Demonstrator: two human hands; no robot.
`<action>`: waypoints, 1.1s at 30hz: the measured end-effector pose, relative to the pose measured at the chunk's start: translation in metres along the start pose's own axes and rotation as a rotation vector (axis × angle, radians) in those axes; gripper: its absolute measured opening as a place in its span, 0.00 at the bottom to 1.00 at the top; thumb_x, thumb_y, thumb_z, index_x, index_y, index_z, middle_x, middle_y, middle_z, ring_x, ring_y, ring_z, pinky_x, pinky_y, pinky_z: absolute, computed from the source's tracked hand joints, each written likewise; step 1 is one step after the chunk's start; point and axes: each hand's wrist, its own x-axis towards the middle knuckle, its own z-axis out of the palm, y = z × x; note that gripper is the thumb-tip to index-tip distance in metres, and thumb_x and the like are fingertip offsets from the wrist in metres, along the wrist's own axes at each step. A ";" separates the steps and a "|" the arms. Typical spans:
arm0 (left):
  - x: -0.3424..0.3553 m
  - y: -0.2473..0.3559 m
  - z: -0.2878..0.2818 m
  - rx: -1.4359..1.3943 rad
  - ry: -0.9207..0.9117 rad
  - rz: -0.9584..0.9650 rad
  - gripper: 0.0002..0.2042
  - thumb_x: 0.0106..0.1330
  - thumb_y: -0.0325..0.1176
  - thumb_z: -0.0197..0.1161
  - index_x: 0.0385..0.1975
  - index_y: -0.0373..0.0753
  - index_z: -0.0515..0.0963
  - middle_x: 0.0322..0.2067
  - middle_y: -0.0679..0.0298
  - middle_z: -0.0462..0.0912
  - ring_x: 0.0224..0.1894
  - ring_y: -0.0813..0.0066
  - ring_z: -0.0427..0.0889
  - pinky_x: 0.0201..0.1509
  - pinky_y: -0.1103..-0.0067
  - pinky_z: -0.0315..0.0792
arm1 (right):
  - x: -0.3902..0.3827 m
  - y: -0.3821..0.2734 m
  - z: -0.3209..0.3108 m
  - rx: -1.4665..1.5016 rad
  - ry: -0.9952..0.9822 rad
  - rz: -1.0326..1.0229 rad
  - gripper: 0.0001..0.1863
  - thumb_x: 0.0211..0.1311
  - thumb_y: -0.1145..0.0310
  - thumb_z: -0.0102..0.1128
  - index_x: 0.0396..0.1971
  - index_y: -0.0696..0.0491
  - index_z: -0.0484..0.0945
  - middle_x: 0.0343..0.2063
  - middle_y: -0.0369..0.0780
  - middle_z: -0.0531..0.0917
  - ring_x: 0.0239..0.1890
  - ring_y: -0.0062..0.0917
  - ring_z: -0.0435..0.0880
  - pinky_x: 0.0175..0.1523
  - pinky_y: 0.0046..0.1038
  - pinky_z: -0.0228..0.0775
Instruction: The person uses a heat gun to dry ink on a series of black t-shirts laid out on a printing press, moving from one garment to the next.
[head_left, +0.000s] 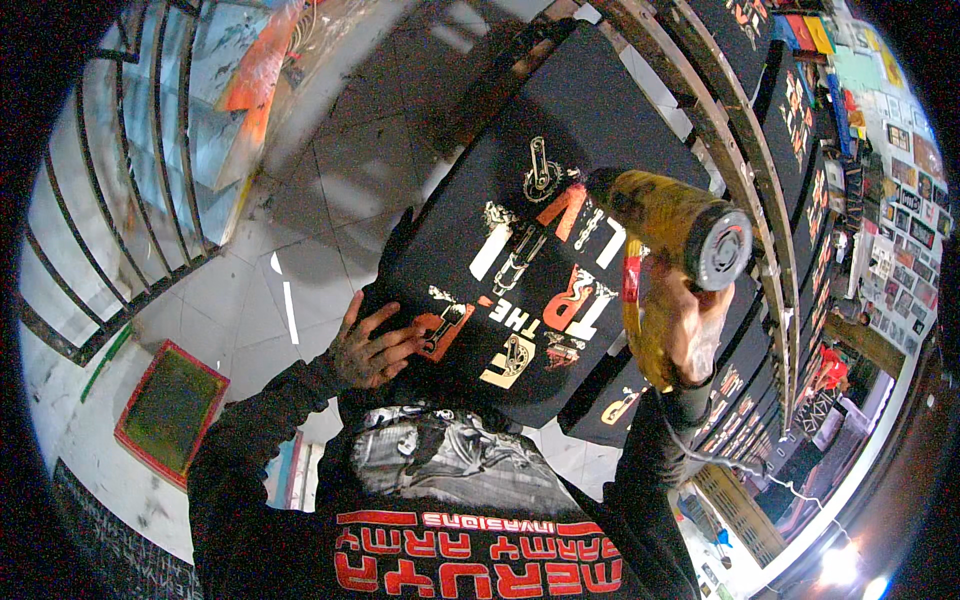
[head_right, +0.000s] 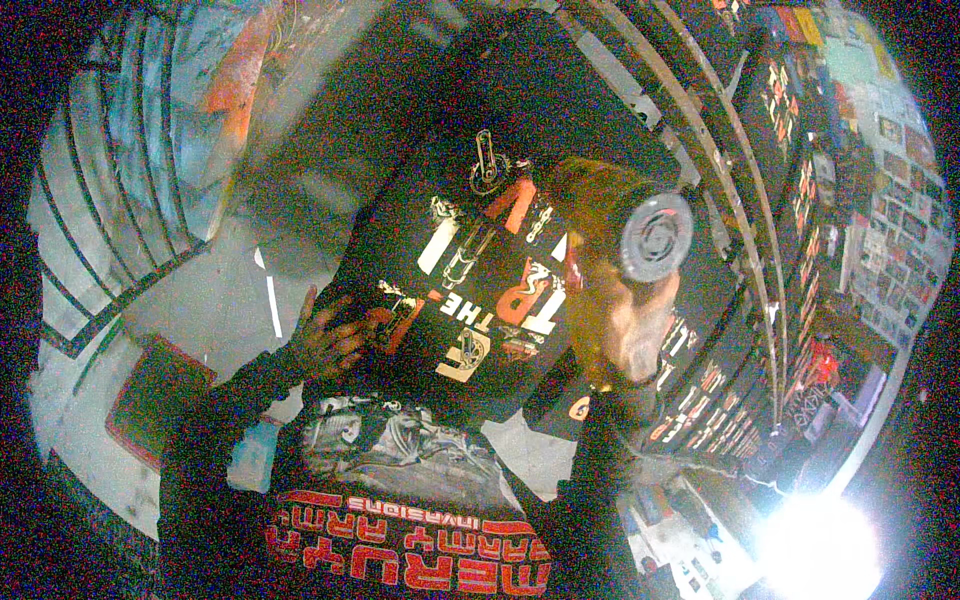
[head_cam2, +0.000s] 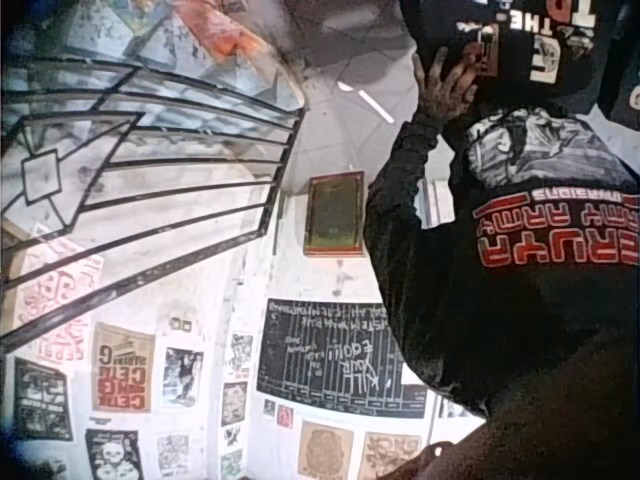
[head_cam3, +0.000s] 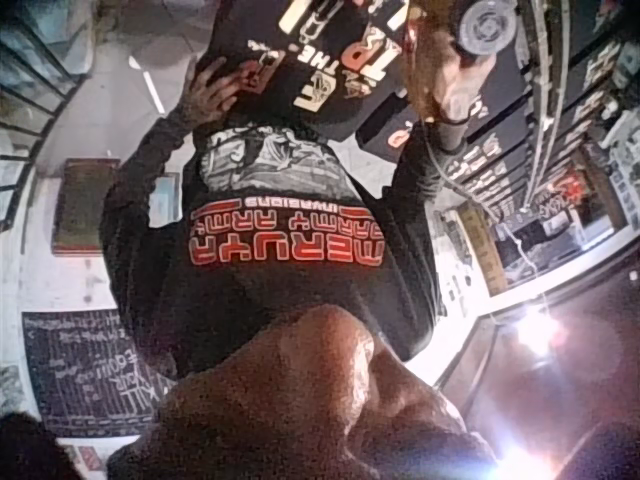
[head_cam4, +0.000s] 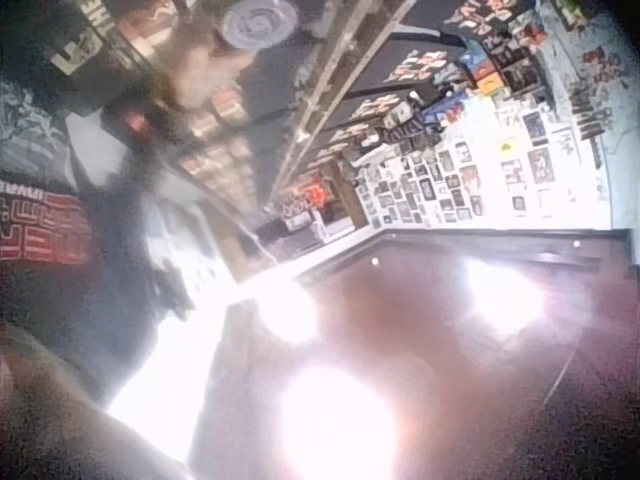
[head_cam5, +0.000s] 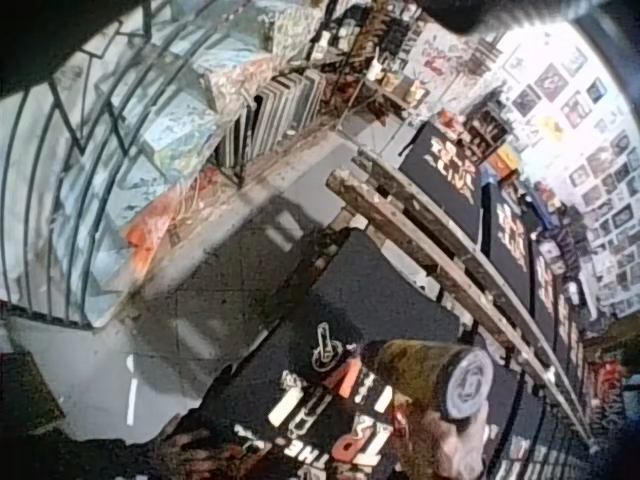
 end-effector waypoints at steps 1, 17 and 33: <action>-0.004 -0.001 0.003 0.001 -0.019 -0.004 0.20 0.69 0.49 0.56 0.59 0.55 0.73 0.62 0.73 0.73 0.71 0.59 0.60 0.72 0.39 0.42 | 0.002 0.005 -0.004 0.265 0.023 0.133 0.25 0.55 0.75 0.65 0.55 0.55 0.72 0.46 0.42 0.81 0.41 0.31 0.81 0.44 0.32 0.77; -0.021 -0.008 0.023 -0.010 -0.028 0.010 0.25 0.56 0.43 0.70 0.56 0.56 0.76 0.55 0.73 0.76 0.69 0.61 0.62 0.74 0.43 0.39 | -0.029 0.000 -0.003 -0.361 -0.115 -0.088 0.16 0.53 0.76 0.64 0.44 0.58 0.79 0.39 0.39 0.85 0.39 0.23 0.83 0.45 0.27 0.75; 0.023 0.009 -0.027 -0.008 -0.014 -0.143 0.28 0.63 0.56 0.60 0.64 0.59 0.70 0.71 0.62 0.57 0.73 0.41 0.47 0.72 0.39 0.38 | -0.018 0.017 -0.039 -0.897 -0.151 -0.574 0.18 0.56 0.80 0.62 0.49 0.60 0.78 0.47 0.41 0.83 0.46 0.30 0.83 0.50 0.32 0.75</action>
